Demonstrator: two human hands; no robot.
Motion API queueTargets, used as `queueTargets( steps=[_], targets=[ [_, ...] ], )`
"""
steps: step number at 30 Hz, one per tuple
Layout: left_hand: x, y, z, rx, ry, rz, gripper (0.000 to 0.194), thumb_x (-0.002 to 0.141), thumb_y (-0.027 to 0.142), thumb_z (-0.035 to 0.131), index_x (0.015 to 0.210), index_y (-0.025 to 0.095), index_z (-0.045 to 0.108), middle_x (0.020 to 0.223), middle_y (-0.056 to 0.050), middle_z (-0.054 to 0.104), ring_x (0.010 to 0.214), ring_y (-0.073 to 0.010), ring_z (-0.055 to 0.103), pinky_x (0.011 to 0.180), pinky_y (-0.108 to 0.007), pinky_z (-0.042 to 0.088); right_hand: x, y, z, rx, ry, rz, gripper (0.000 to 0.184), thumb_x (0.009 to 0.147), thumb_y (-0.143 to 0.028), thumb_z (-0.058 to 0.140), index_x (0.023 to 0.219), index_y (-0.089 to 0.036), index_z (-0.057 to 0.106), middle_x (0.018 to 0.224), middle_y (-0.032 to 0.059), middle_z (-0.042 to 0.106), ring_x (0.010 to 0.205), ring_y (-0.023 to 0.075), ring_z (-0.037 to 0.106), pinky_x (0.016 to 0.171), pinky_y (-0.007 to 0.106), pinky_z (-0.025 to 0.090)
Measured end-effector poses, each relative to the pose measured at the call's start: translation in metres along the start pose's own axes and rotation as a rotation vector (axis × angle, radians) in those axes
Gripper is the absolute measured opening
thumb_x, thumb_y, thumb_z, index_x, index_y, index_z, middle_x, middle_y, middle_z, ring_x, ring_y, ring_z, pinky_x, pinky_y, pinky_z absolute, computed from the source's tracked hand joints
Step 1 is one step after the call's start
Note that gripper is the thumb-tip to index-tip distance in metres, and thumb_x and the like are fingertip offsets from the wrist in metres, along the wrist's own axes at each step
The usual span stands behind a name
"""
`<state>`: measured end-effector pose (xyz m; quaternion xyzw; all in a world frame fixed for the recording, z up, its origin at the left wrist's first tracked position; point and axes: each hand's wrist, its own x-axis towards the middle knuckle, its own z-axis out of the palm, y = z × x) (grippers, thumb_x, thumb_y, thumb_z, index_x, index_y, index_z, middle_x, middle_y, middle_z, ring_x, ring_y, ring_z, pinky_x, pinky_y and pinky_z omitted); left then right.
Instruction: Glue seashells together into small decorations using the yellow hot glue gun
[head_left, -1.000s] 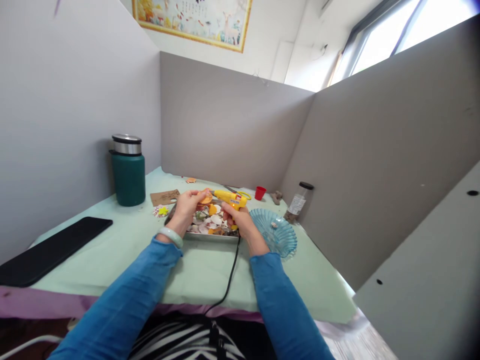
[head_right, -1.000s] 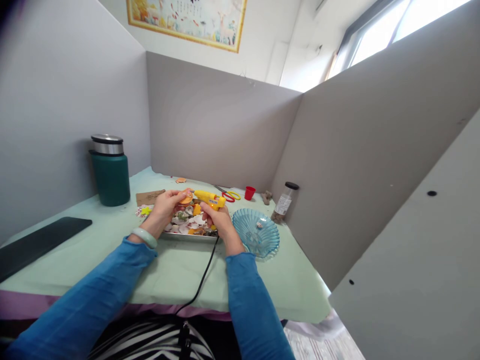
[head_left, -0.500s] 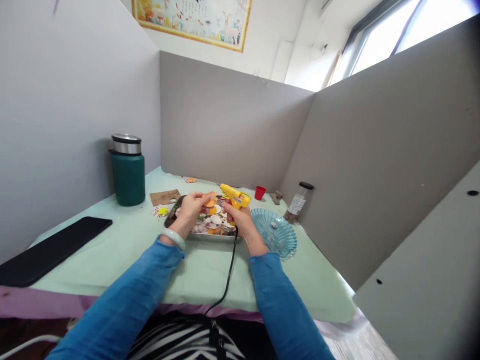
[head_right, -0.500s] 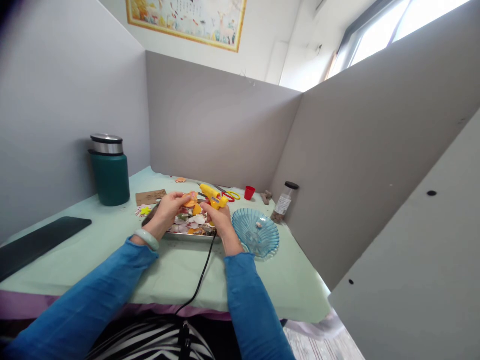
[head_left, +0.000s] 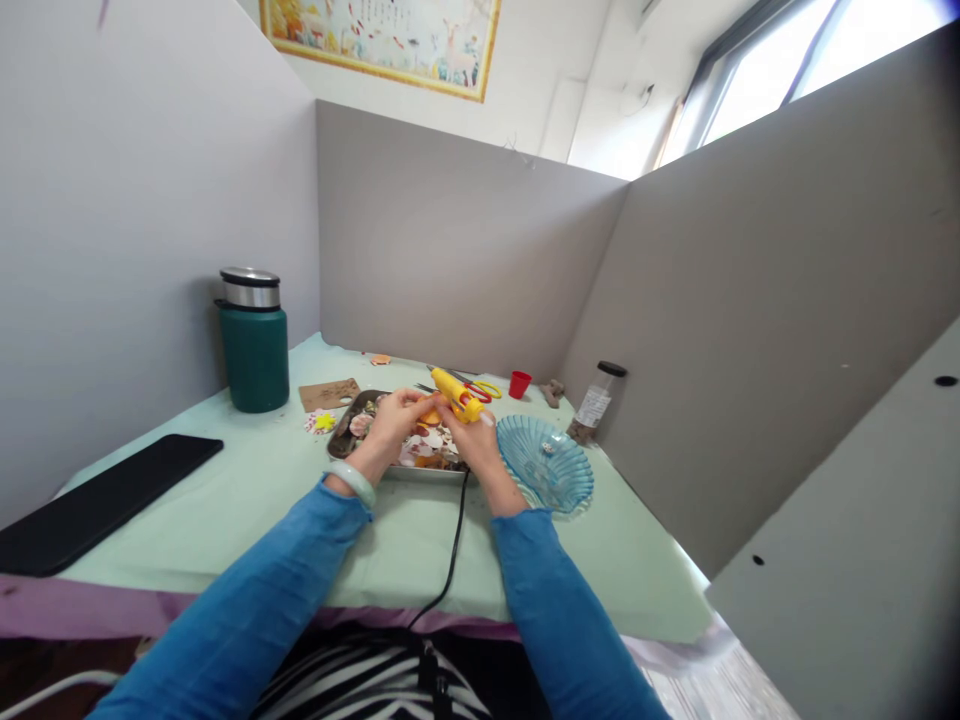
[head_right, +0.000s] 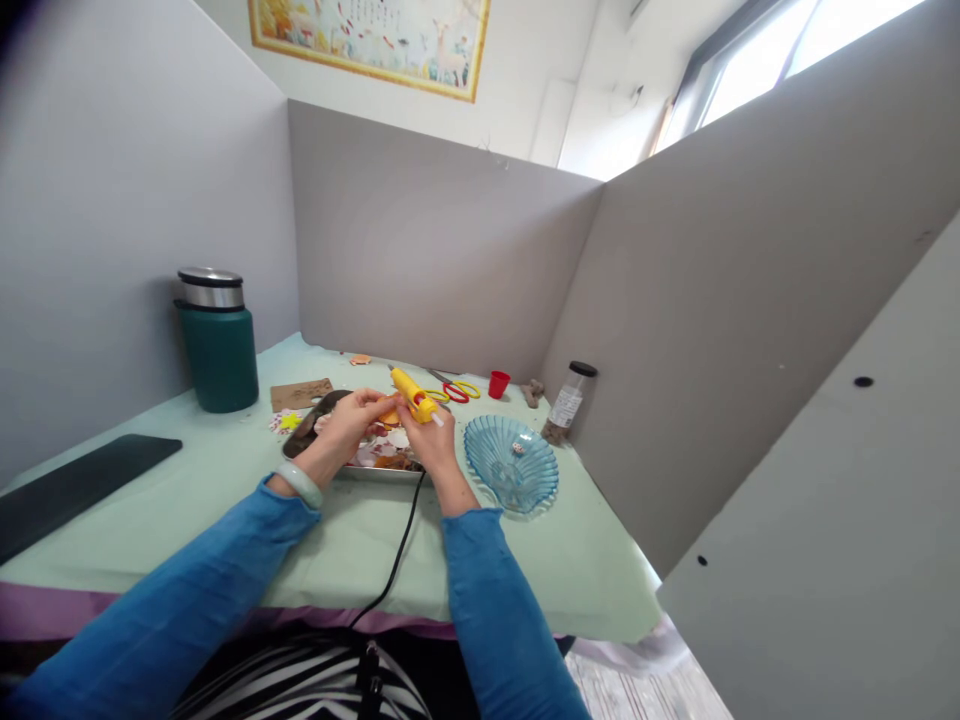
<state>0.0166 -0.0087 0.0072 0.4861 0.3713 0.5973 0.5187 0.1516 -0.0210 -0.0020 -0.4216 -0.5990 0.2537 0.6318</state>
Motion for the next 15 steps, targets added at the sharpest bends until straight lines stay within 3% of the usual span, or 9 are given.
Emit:
queueTargets(
  steps=[6,15],
  targets=[
    [0.0003,-0.0002,-0.0035,0.003,-0.117,-0.036,0.050,0.051,0.044,0.089,0.086,0.013,0.071,0.081,-0.007,0.070,0.064,-0.0137,0.062,0.052,-0.022,0.044,0.0009,-0.0016,-0.0069,0.025,-0.004,0.186,0.025,0.072,-0.043,0.071,0.081,-0.019,0.069,0.064,-0.0005,0.065,0.050,0.0114,0.055,0.048,0.022,0.044],
    [0.0015,-0.0026,-0.0036,0.027,-0.064,-0.005,0.046,0.052,0.044,0.087,0.085,0.013,0.075,0.081,-0.008,0.070,0.065,-0.0144,0.061,0.051,-0.022,0.046,0.0034,0.0021,-0.0058,0.219,-0.053,0.260,0.027,0.068,-0.040,0.072,0.081,-0.017,0.063,0.062,-0.0015,0.066,0.040,0.0070,0.047,0.040,0.020,0.040]
  ],
)
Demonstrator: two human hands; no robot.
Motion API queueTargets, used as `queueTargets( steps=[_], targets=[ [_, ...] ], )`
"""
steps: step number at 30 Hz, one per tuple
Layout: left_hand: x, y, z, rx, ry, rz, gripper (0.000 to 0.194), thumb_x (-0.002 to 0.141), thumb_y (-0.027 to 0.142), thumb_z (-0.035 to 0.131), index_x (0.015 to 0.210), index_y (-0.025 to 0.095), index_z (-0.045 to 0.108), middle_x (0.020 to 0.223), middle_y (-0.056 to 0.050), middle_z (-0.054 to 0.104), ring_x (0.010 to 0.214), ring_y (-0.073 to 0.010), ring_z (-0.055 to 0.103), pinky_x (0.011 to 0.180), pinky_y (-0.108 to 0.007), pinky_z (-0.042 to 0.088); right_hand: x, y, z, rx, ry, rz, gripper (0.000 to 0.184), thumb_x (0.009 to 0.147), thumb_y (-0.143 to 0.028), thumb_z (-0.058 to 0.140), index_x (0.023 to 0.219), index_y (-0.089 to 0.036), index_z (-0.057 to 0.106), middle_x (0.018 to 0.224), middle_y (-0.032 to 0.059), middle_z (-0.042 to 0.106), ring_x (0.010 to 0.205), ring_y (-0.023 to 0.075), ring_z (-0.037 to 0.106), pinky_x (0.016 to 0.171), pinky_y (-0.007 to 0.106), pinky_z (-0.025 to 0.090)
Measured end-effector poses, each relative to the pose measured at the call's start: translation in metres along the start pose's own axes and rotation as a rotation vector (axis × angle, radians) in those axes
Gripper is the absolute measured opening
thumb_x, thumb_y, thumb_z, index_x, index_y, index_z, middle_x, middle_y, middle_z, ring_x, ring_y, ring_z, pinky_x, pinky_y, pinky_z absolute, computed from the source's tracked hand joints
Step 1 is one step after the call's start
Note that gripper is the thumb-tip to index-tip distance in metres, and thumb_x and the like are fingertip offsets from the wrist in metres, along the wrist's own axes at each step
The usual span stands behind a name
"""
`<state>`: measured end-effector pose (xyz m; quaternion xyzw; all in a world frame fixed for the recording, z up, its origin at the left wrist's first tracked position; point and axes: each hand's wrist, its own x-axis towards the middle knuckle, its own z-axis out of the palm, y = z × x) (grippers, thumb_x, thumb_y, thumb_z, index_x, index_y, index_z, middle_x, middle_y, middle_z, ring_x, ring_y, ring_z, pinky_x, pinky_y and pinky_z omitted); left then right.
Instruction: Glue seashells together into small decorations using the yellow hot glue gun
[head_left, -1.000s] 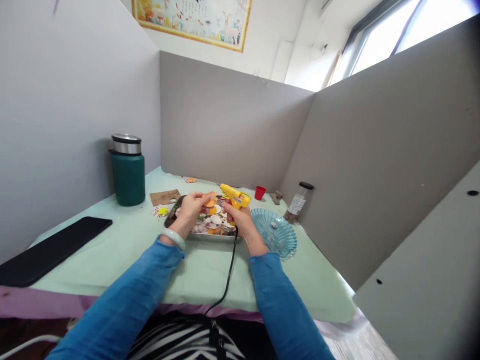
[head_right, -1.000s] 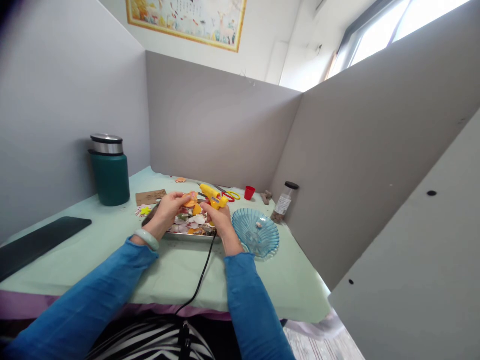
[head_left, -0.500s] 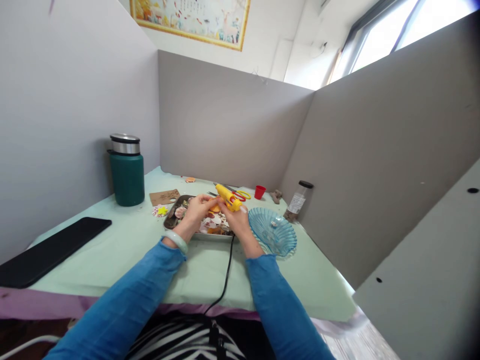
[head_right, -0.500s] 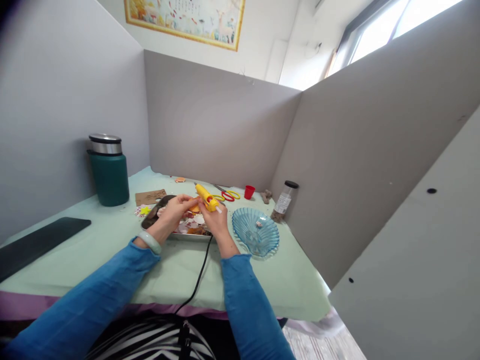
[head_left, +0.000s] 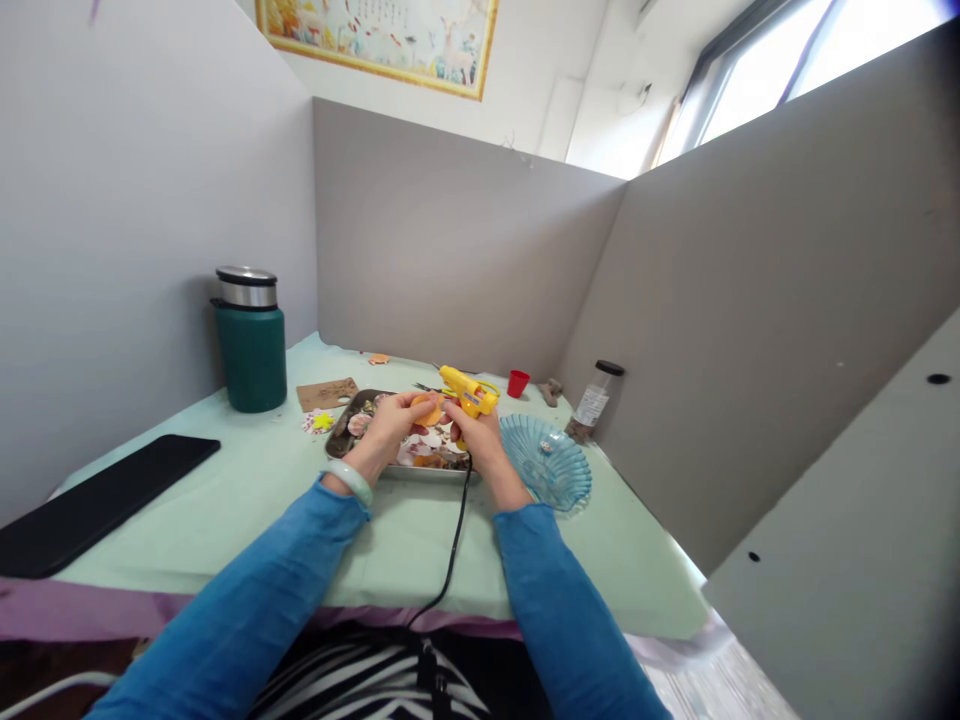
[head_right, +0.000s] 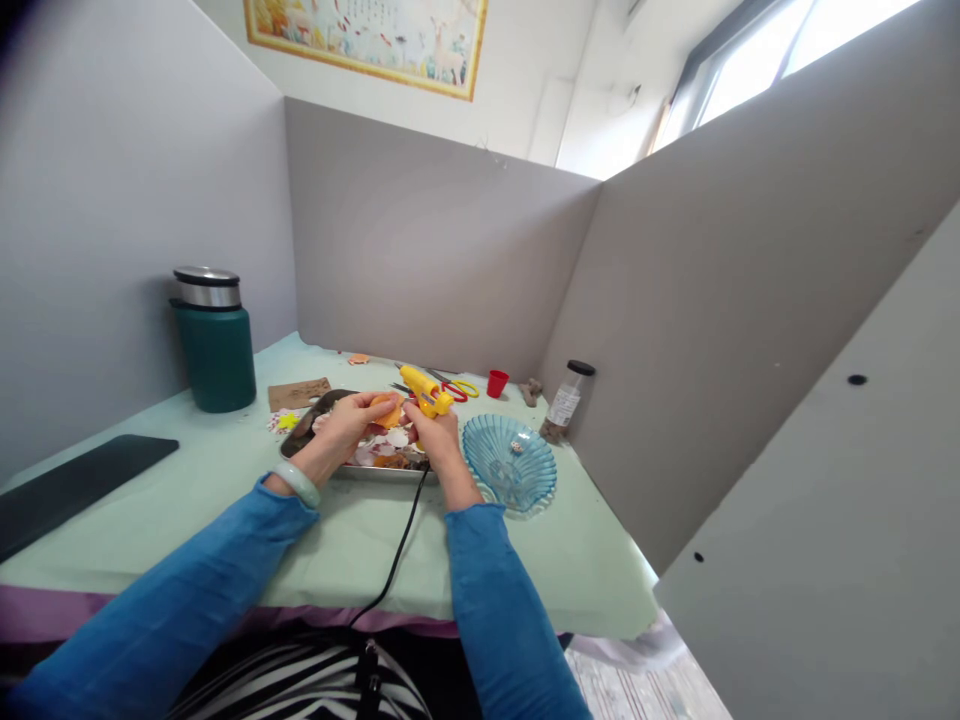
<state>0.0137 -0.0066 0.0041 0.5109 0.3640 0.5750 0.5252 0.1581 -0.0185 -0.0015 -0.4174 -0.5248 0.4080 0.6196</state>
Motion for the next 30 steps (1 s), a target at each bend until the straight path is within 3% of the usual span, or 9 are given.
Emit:
queueTargets(
  steps=[5,13,30],
  targets=[
    [-0.0004,0.0000,0.0001,0.022,-0.051,0.016,0.046,0.056,0.047,0.085,0.087,0.014,0.074,0.086,-0.009,0.071,0.069,-0.0173,0.064,0.051,-0.025,0.052,-0.0020,-0.0046,0.0002,0.009,0.008,0.017,0.025,0.067,-0.037,0.072,0.078,-0.017,0.065,0.061,-0.0010,0.067,0.039,0.0068,0.047,0.039,0.020,0.038],
    [0.0011,-0.0014,0.0003,0.069,-0.050,0.039,0.041,0.059,0.046,0.082,0.083,0.013,0.074,0.081,-0.009,0.070,0.065,-0.0160,0.061,0.047,-0.022,0.049,-0.0023,-0.0077,-0.0012,0.046,0.002,0.047,0.019,0.066,-0.033,0.071,0.070,-0.017,0.062,0.059,-0.0002,0.067,0.038,0.0067,0.045,0.039,0.020,0.036],
    [-0.0056,0.0019,0.0075,0.054,-0.133,0.069,0.030,0.072,0.038,0.072,0.088,0.016,0.058,0.084,-0.005,0.064,0.072,-0.0181,0.064,0.050,-0.027,0.054,0.0002,-0.0041,0.0011,0.058,0.040,0.053,0.021,0.063,-0.033,0.073,0.069,-0.015,0.065,0.054,-0.0008,0.065,0.035,0.0056,0.043,0.036,0.019,0.033]
  ],
)
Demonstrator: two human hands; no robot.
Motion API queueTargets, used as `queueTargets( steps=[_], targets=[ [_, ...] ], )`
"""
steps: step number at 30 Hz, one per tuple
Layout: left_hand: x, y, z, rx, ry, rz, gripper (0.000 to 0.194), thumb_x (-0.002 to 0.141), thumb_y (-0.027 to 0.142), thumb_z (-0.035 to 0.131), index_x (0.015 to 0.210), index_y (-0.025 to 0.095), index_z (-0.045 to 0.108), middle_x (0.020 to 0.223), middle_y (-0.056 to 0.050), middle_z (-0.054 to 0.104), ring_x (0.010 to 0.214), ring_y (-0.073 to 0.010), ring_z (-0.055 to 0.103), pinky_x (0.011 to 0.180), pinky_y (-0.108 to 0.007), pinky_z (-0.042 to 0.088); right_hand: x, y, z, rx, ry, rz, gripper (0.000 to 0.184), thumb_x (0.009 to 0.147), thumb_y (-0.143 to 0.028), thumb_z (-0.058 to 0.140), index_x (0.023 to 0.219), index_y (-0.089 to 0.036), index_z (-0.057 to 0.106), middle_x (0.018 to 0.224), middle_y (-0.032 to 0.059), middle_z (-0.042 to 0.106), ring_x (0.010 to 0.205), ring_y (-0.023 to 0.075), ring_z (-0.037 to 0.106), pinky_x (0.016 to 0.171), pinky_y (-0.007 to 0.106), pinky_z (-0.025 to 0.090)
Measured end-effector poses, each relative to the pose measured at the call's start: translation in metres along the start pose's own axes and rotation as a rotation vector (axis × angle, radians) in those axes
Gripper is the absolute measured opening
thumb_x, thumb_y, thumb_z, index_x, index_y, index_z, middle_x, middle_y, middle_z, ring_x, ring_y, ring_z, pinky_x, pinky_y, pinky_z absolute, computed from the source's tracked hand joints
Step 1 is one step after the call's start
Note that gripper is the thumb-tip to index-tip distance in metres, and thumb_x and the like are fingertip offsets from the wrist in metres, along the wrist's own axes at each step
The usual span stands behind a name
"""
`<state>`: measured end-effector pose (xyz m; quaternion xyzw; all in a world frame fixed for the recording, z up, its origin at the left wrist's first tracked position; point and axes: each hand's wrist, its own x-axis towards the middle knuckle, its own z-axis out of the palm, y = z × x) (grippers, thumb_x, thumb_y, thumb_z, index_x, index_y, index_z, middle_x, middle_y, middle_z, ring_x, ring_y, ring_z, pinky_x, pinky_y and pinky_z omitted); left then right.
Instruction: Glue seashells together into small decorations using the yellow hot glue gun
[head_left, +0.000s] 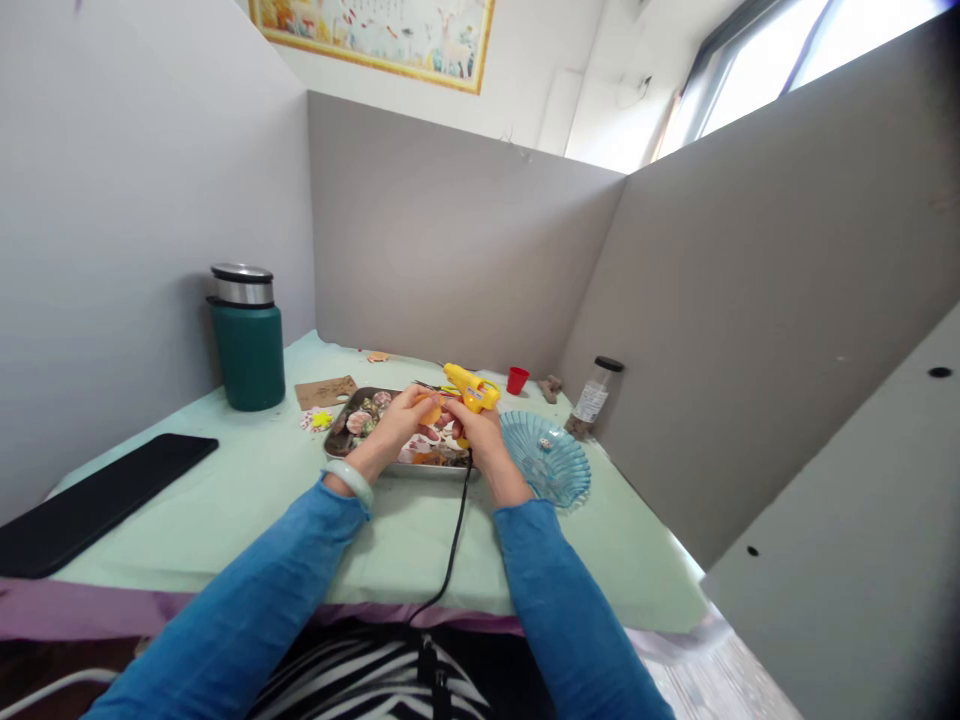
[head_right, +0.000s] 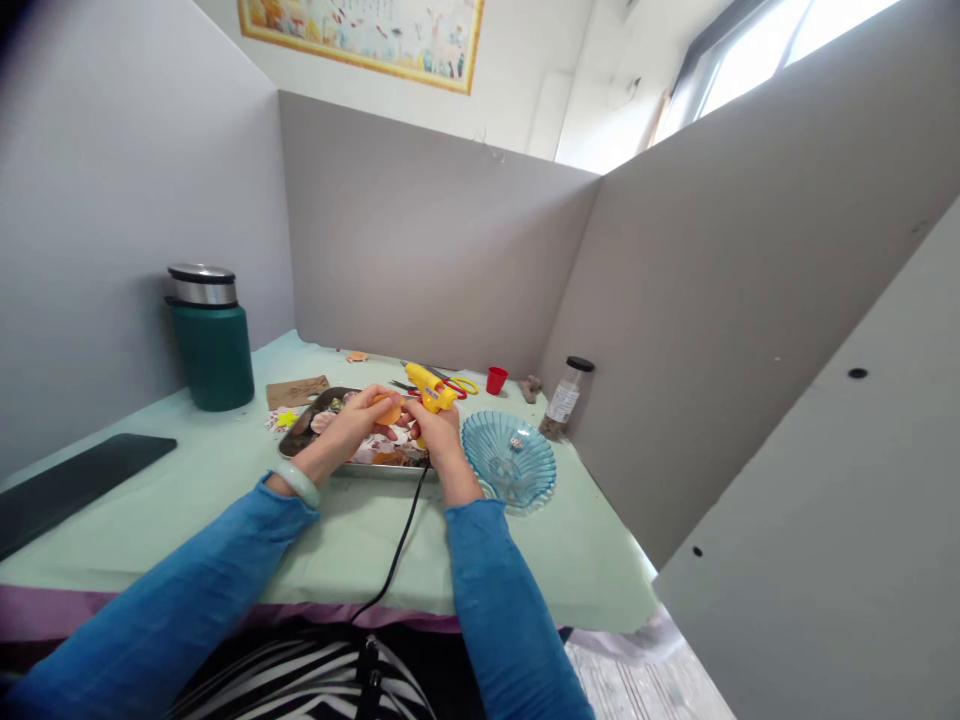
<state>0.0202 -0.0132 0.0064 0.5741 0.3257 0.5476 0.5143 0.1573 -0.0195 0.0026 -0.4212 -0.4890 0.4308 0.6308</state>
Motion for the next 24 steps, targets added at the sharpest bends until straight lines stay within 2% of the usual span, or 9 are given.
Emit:
queueTargets(
  steps=[6,12,24],
  targets=[
    [-0.0018,0.0018,-0.0006,0.007,-0.034,0.012,0.033,0.070,0.040,0.074,0.087,0.017,0.057,0.081,-0.004,0.063,0.069,-0.0167,0.063,0.050,-0.025,0.052,-0.0025,-0.0013,0.0011,0.024,-0.026,-0.005,0.021,0.064,-0.033,0.073,0.070,-0.015,0.065,0.054,-0.0006,0.065,0.035,0.0059,0.043,0.036,0.019,0.034],
    [-0.0035,0.0039,0.0010,0.033,-0.007,0.055,0.034,0.073,0.045,0.071,0.085,0.017,0.056,0.073,-0.002,0.061,0.063,-0.0151,0.060,0.047,-0.024,0.050,-0.0051,-0.0037,0.0023,0.038,-0.037,-0.005,0.021,0.064,-0.033,0.074,0.069,-0.015,0.064,0.055,-0.0002,0.065,0.035,0.0063,0.044,0.036,0.019,0.035],
    [-0.0032,0.0039,-0.0003,0.063,-0.012,0.092,0.028,0.075,0.041,0.068,0.083,0.018,0.054,0.068,-0.001,0.061,0.057,-0.0142,0.059,0.046,-0.023,0.048,-0.0059,-0.0054,0.0027,0.039,-0.044,-0.026,0.023,0.064,-0.034,0.074,0.071,-0.016,0.061,0.056,-0.0004,0.065,0.037,0.0066,0.046,0.037,0.019,0.037]
  ],
)
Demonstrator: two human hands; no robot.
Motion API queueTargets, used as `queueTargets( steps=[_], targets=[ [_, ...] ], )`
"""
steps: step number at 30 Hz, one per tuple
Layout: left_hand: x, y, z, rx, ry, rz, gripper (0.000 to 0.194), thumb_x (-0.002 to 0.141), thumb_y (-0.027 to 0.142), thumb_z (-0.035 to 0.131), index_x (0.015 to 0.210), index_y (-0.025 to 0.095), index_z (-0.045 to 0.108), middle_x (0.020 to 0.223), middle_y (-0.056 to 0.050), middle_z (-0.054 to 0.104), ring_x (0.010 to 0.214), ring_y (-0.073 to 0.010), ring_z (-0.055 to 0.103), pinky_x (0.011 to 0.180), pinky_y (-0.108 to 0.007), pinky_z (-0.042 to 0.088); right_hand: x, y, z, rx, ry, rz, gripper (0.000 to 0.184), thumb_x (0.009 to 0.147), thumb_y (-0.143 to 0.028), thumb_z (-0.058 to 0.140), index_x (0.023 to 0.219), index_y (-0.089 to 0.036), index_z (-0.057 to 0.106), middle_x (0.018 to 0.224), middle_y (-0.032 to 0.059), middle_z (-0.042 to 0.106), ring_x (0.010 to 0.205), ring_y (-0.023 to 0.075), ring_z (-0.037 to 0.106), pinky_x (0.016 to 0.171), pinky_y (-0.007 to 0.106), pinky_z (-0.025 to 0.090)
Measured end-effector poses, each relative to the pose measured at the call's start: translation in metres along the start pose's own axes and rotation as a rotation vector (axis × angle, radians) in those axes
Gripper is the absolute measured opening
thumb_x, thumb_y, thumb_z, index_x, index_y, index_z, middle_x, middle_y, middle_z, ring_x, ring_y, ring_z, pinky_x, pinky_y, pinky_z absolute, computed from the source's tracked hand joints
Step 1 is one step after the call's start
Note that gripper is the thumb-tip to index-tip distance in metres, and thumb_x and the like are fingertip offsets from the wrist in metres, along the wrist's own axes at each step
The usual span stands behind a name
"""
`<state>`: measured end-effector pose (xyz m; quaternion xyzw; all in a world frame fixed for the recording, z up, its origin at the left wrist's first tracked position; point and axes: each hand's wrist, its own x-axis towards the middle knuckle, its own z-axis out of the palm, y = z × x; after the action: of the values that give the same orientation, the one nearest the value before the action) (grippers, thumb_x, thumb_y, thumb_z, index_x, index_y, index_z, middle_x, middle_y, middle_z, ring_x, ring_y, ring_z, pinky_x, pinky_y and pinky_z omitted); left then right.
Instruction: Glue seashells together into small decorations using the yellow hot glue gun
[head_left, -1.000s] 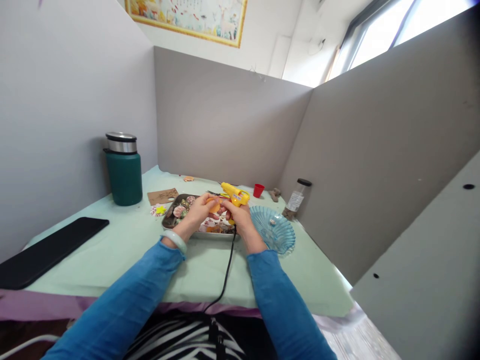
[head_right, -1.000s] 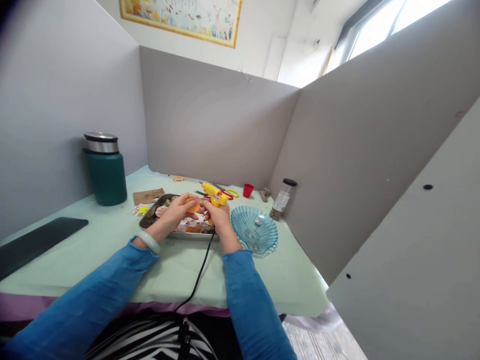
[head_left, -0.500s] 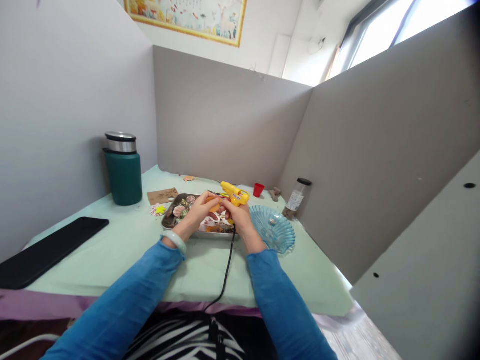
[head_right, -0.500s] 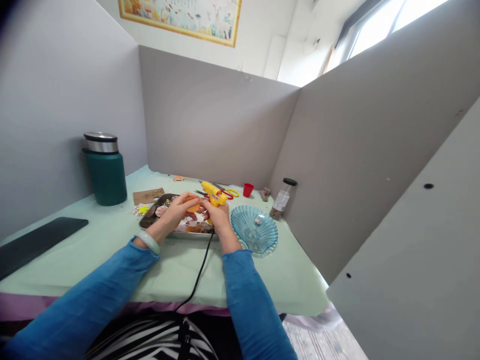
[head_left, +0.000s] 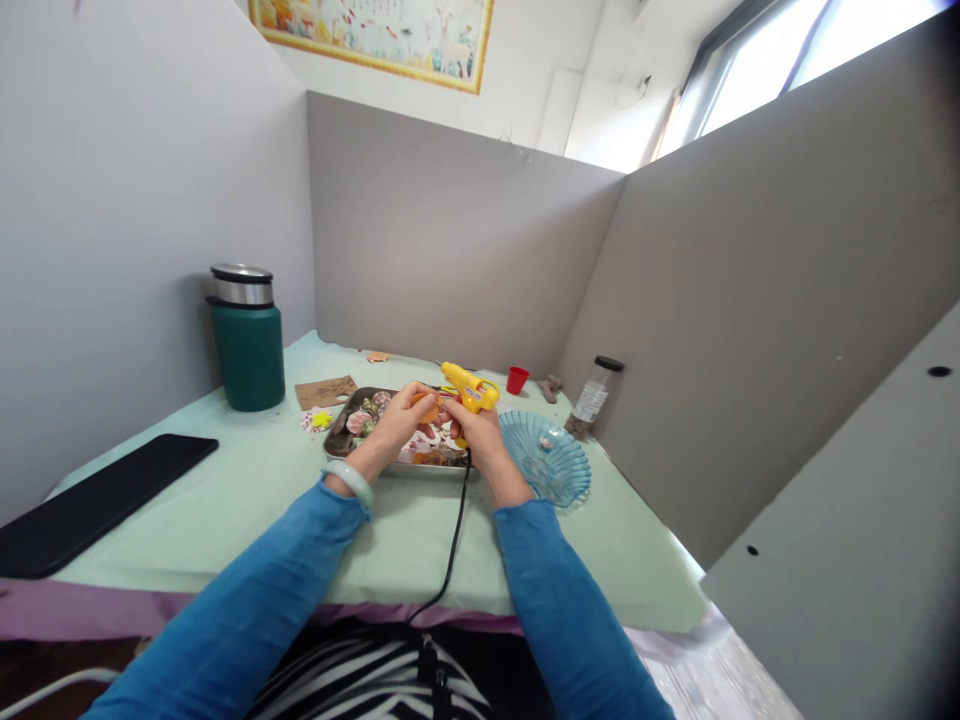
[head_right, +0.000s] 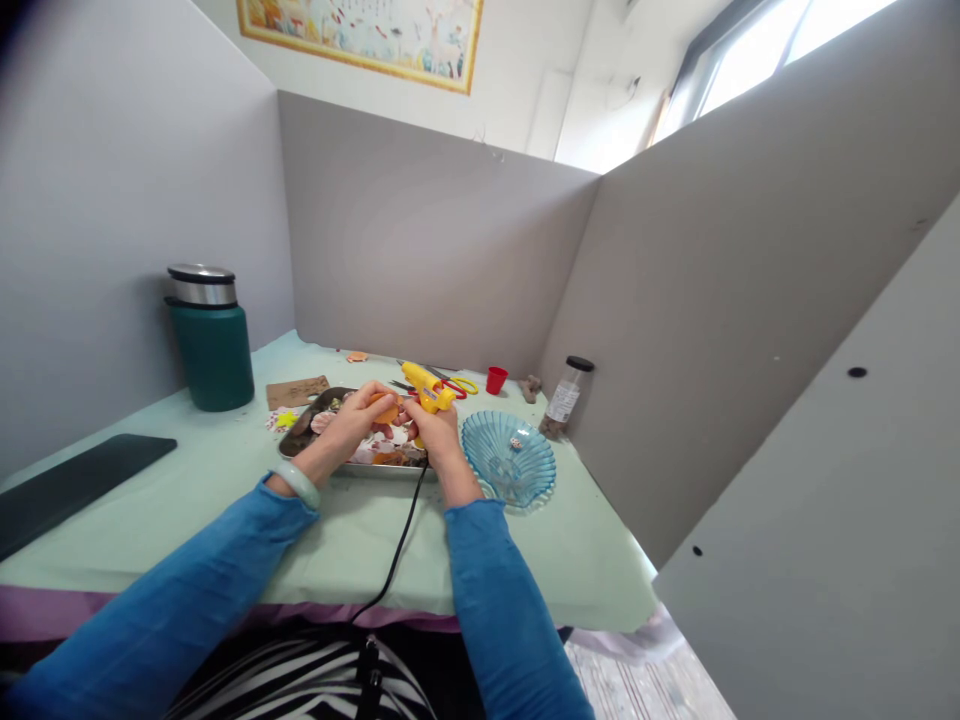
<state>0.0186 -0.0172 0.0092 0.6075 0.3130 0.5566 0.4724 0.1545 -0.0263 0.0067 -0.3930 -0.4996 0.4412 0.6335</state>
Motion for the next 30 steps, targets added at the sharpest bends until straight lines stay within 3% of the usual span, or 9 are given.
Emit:
queueTargets(
  steps=[6,14,19,30],
  targets=[
    [0.001,-0.001,0.001,-0.019,0.006,-0.025,0.028,0.075,0.041,0.069,0.084,0.018,0.055,0.069,-0.001,0.061,0.058,-0.0143,0.059,0.046,-0.023,0.048,0.001,0.001,-0.001,-0.002,0.007,0.017,0.023,0.064,-0.035,0.074,0.072,-0.016,0.062,0.057,-0.0003,0.066,0.037,0.0069,0.046,0.037,0.020,0.036],
    [0.007,-0.010,-0.004,-0.156,0.090,-0.092,0.035,0.070,0.041,0.077,0.087,0.015,0.059,0.085,-0.005,0.062,0.064,-0.0149,0.062,0.047,-0.025,0.052,0.003,0.006,-0.002,0.022,-0.005,-0.014,0.029,0.065,-0.040,0.077,0.079,-0.018,0.063,0.059,-0.0015,0.066,0.038,0.0076,0.047,0.039,0.021,0.038],
    [0.008,-0.012,-0.007,-0.263,0.046,-0.090,0.038,0.068,0.042,0.080,0.087,0.017,0.059,0.085,-0.004,0.062,0.068,-0.0150,0.063,0.050,-0.024,0.053,0.002,0.006,-0.001,0.027,0.010,-0.027,0.030,0.063,-0.039,0.079,0.075,-0.018,0.061,0.058,-0.0030,0.062,0.038,0.0071,0.046,0.038,0.021,0.037],
    [0.003,-0.003,-0.004,-0.272,-0.003,-0.081,0.037,0.067,0.041,0.080,0.087,0.016,0.060,0.086,-0.003,0.063,0.074,-0.0155,0.064,0.060,-0.027,0.057,0.006,0.011,-0.003,-0.056,0.030,-0.025,0.032,0.066,-0.044,0.075,0.081,-0.018,0.063,0.059,-0.0032,0.063,0.040,0.0068,0.046,0.040,0.019,0.036]
  ],
)
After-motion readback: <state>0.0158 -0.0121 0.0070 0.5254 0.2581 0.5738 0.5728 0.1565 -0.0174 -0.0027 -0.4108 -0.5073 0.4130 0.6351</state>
